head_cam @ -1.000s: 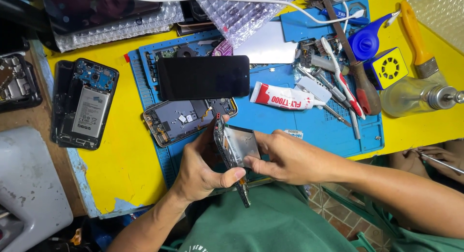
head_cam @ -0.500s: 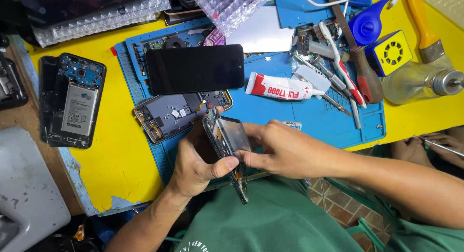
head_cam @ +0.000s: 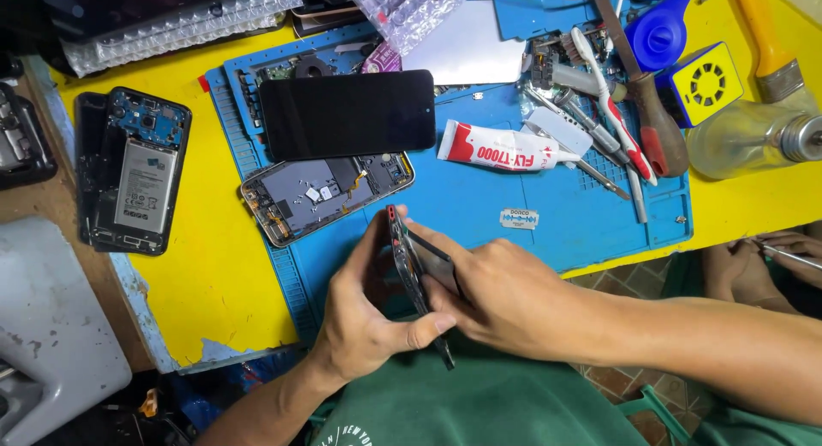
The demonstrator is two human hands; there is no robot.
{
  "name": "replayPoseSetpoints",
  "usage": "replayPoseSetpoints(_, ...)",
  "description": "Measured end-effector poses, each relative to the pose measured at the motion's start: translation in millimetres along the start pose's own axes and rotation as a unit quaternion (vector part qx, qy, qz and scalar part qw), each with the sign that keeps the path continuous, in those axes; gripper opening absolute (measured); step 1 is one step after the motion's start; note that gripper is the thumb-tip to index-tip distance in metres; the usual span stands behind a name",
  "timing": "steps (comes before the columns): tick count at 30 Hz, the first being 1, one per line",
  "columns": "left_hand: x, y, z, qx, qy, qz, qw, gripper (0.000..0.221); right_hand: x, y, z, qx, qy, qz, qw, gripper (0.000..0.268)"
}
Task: The person cleans a internal component of a mobile phone with a brush, then uses a thin metal tool to pry and remove the internal battery from the phone housing.
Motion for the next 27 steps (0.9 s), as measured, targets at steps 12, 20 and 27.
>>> replayPoseSetpoints(12,-0.3,16.1,9.5,-0.090,0.141,0.044,0.985,0.106,-5.6,9.1,-12.8,-0.035,-0.155,0.103,0.982,0.028)
replayPoseSetpoints(20,-4.5,19.3,10.1,-0.072,0.099,0.068,0.990,0.104,9.8,12.9,-25.2,-0.036,-0.181,0.123,0.975,0.042)
replayPoseSetpoints(27,-5.1,23.5,12.8,-0.077,0.122,0.082,0.986,0.102,15.4,15.5,-27.0,-0.037,-0.190,0.133,0.972,0.045)
Point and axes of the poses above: each hand's wrist, its own y-axis away from the middle knuckle, its own x-axis out of the palm, z = x × y, the point moved 2 cm from there along -y, towards the middle knuckle, and after that the axes turned 8 degrees about y, right-handed, at the moved point
